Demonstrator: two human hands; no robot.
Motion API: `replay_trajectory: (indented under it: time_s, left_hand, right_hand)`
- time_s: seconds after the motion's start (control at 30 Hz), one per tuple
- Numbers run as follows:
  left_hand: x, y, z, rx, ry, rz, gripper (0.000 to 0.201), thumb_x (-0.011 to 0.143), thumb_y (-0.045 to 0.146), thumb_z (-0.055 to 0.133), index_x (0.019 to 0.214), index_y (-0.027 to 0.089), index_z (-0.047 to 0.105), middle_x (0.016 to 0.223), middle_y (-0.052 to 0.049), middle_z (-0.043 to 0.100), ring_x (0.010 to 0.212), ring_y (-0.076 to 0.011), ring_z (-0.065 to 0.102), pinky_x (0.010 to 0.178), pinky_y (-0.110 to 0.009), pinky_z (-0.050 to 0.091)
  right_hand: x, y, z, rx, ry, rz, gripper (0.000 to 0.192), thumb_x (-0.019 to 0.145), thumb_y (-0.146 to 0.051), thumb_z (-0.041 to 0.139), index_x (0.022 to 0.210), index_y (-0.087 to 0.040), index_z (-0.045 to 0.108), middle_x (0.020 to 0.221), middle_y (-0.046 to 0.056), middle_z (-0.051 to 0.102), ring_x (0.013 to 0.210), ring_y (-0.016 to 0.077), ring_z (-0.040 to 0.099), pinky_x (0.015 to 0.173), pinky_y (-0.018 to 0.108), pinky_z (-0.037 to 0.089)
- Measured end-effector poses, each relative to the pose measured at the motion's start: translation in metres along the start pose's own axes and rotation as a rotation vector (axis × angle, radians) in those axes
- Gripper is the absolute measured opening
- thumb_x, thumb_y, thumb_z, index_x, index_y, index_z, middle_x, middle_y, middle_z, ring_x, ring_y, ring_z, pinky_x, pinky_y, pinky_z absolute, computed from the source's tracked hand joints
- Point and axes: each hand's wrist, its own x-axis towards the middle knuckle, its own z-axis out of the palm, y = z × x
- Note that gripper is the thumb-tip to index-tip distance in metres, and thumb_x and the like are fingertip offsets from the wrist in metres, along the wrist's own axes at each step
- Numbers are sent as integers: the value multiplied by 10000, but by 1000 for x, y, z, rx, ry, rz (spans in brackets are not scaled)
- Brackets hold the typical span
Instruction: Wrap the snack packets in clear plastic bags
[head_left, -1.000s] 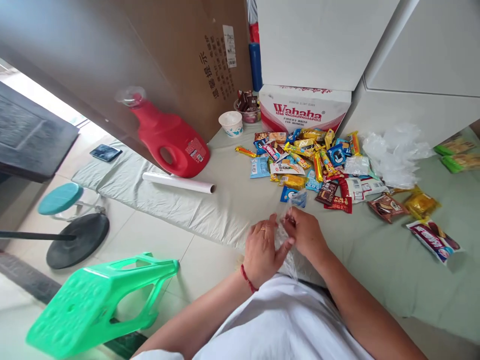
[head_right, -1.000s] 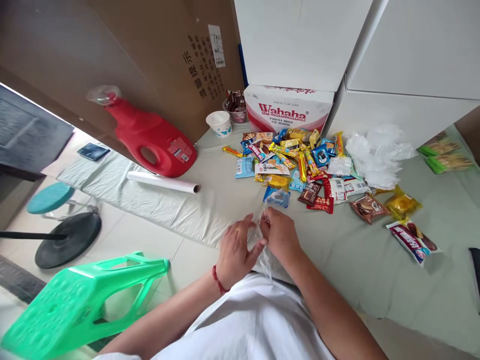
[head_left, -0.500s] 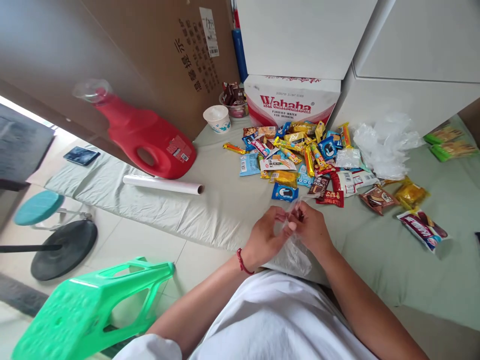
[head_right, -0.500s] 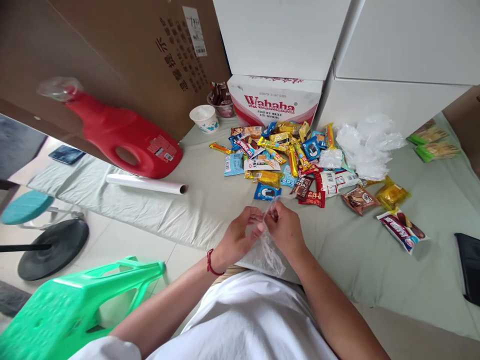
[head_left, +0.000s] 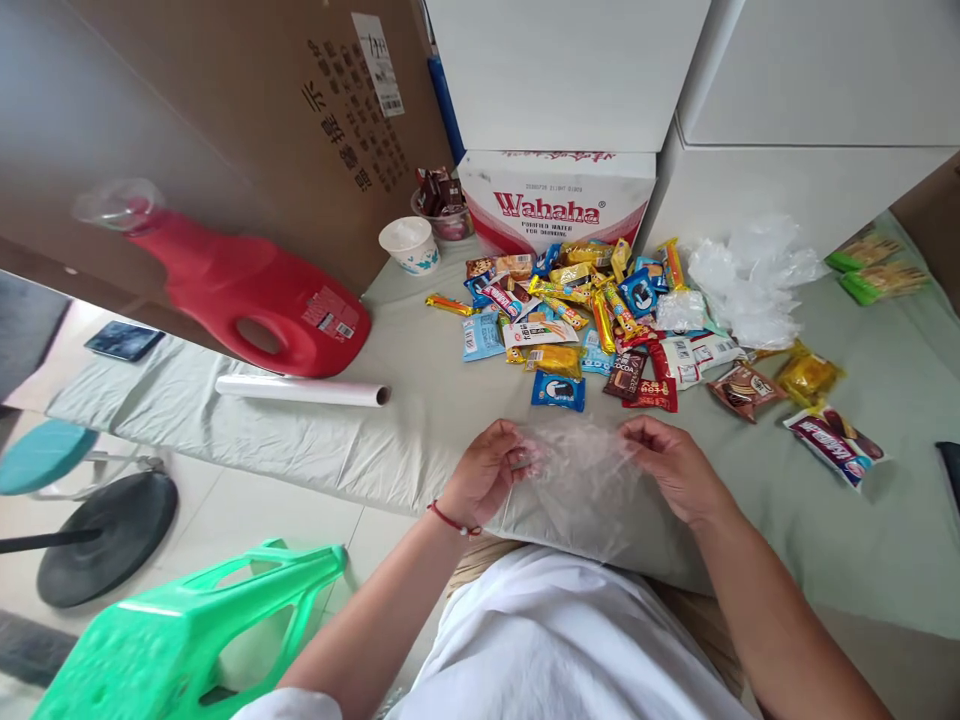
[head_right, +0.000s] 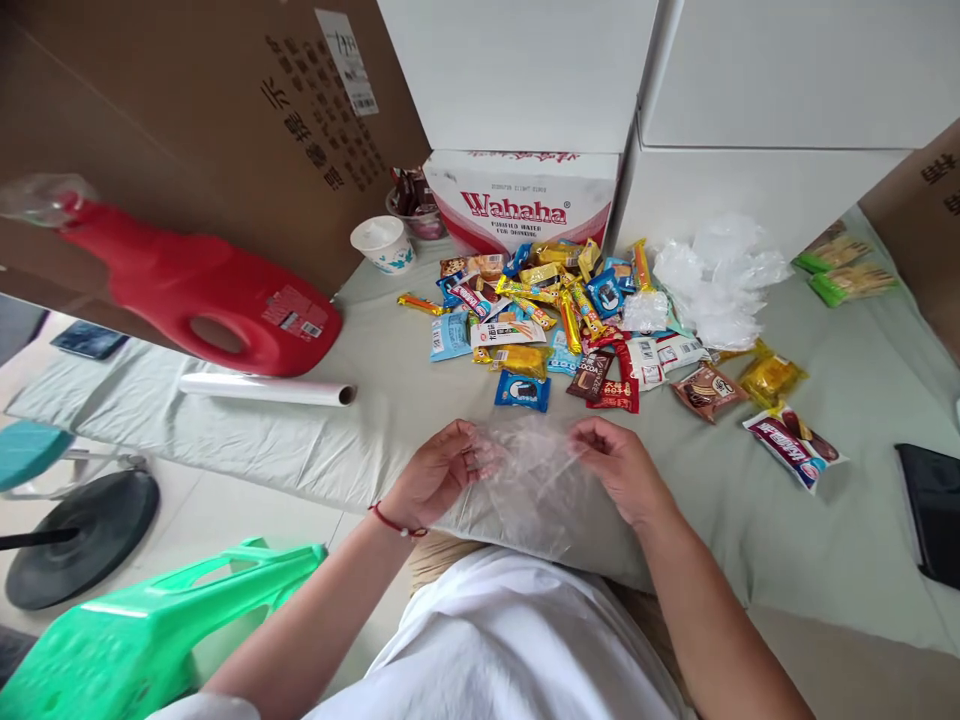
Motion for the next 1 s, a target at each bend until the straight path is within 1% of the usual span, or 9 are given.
replay_trajectory:
  time_s: [0.13, 0.23, 0.33, 0.6, 0.7, 0.8, 0.87, 0.93, 1.0]
  left_hand:
    - [6, -1, -16, -77, 85, -33, 281, 709, 264, 809, 742, 188, 540, 693, -1, 608, 618, -133, 630, 594, -263, 545]
    - [11, -7, -18, -17, 169, 55, 256, 754, 266, 771, 728, 200, 525, 579, 59, 468, 425, -59, 413, 404, -182, 324]
    - [14, -10, -19, 84, 202, 143, 233, 773, 316, 770, 780, 219, 558, 541, 94, 360, 385, -51, 272, 374, -193, 182]
    - [29, 0, -11, 762, 240, 519, 191, 884, 353, 646, 745, 251, 564, 564, 46, 458, 539, -151, 411, 557, -243, 292]
    - [36, 0, 8, 825, 241, 510, 187, 860, 287, 689, 735, 259, 552, 555, 34, 445, 588, -203, 494, 639, -261, 324]
    - [42, -7, 25, 820, 295, 460, 201, 845, 245, 716, 751, 261, 539, 516, 53, 334, 659, -257, 572, 717, -276, 367]
    - [44, -12, 32, 811, 323, 457, 197, 849, 223, 716, 765, 258, 542, 515, 61, 300, 688, -270, 588, 753, -284, 368]
    - [44, -16, 36, 819, 325, 462, 175, 860, 207, 706, 784, 252, 555, 525, 64, 305, 670, -262, 577, 760, -286, 352]
    - [43, -19, 38, 811, 304, 464, 162, 867, 205, 703, 796, 249, 564, 532, 62, 323, 645, -249, 560, 743, -280, 340]
  right_hand:
    - [-17, 3, -27, 114, 36, 202, 433, 698, -564, 848, 876, -190, 719, 632, -37, 526, 516, 84, 370, 483, 226, 279]
    - [-22, 10, -33, 144, 112, 270, 489, 688, -640, 833, 826, -193, 689, 563, -58, 430, 473, 79, 310, 444, 223, 241]
    - [-23, 18, -39, 111, 136, 305, 535, 710, -719, 766, 764, -199, 651, 532, -67, 377, 453, 85, 273, 420, 227, 215]
    - [-50, 37, -72, -529, 17, 265, 606, 878, -743, 482, 601, -215, 591, 550, -9, 485, 546, 153, 434, 542, 283, 356]
    - [-58, 42, -101, -690, 26, 269, 572, 891, -709, 469, 616, -230, 618, 578, 10, 559, 567, 182, 507, 561, 311, 402]
    - [-61, 32, -132, -776, 185, 191, 435, 861, -637, 594, 677, -257, 693, 628, 47, 647, 577, 211, 576, 561, 347, 432]
    - [-61, 15, -139, -811, 478, 58, 307, 866, -557, 670, 782, -270, 742, 689, 93, 698, 593, 220, 609, 575, 373, 441]
    - [-58, -4, -125, -834, 722, -143, 233, 906, -493, 681, 904, -270, 751, 767, 123, 720, 638, 223, 628, 621, 391, 466]
    - [-50, -17, -93, -889, 620, -382, 216, 941, -445, 664, 1038, -266, 737, 904, 121, 730, 765, 241, 654, 730, 409, 517]
